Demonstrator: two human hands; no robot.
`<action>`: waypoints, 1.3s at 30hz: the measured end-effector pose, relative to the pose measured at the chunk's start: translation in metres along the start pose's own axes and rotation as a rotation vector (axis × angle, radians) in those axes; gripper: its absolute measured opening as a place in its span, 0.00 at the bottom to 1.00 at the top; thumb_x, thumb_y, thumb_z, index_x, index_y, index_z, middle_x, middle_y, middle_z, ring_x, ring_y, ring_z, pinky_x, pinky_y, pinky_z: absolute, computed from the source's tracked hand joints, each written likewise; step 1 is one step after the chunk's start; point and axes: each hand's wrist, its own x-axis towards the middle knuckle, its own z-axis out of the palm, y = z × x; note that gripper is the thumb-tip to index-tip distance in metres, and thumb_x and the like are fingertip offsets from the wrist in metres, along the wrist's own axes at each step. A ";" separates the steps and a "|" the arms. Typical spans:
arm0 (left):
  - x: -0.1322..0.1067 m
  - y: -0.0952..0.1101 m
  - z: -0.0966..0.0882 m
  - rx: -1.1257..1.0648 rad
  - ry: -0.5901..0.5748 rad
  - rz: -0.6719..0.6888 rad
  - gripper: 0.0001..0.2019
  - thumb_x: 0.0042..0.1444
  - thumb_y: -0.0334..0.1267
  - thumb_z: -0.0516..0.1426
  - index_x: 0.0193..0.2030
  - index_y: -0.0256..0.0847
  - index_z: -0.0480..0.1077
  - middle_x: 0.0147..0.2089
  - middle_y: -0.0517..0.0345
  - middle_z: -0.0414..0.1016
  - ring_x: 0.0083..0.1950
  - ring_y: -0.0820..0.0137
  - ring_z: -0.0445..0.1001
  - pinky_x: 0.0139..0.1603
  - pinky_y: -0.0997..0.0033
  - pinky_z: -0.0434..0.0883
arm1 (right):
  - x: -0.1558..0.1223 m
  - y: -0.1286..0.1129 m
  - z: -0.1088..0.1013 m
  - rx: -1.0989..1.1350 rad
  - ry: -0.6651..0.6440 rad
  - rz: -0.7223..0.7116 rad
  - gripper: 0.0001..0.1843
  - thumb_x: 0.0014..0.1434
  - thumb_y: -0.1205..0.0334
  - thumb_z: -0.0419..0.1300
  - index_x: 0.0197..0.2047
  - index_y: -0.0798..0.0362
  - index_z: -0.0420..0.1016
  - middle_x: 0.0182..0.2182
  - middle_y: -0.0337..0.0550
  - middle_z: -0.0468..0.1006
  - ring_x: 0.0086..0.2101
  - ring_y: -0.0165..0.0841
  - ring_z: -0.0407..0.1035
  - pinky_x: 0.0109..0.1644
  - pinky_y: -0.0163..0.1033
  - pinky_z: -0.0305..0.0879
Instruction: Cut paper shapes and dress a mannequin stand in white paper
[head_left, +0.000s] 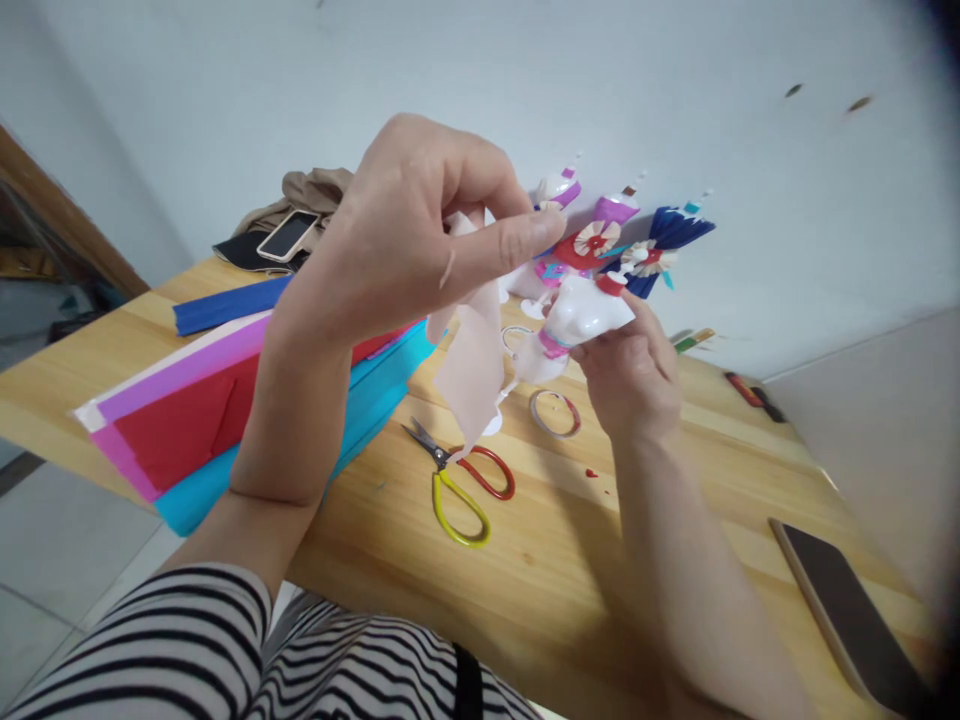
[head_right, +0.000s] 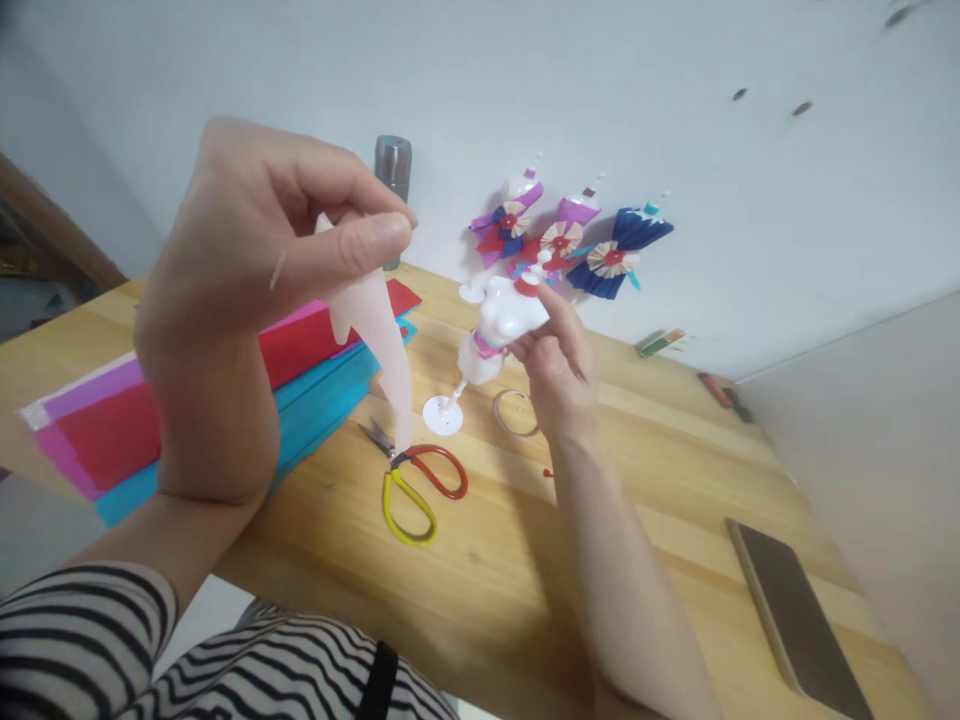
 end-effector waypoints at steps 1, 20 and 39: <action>0.000 0.000 0.000 0.001 0.002 0.000 0.18 0.64 0.49 0.59 0.33 0.37 0.80 0.26 0.62 0.68 0.30 0.76 0.61 0.38 0.68 0.61 | -0.001 0.000 -0.005 -0.019 0.025 -0.006 0.31 0.49 0.35 0.73 0.53 0.36 0.80 0.56 0.48 0.81 0.57 0.53 0.75 0.56 0.58 0.72; 0.002 0.012 0.027 0.008 -0.121 -0.197 0.14 0.62 0.40 0.62 0.25 0.37 0.75 0.22 0.65 0.65 0.27 0.75 0.61 0.36 0.69 0.60 | -0.062 -0.019 0.056 -0.370 -0.240 0.112 0.23 0.59 0.56 0.67 0.58 0.44 0.77 0.46 0.46 0.86 0.45 0.46 0.80 0.51 0.57 0.76; 0.014 -0.039 -0.014 -0.062 -0.583 -0.257 0.11 0.55 0.43 0.61 0.32 0.35 0.78 0.23 0.61 0.68 0.28 0.73 0.65 0.32 0.71 0.60 | -0.043 -0.069 -0.033 -0.626 0.145 -0.226 0.10 0.51 0.71 0.67 0.33 0.46 0.85 0.29 0.36 0.86 0.30 0.32 0.81 0.35 0.32 0.77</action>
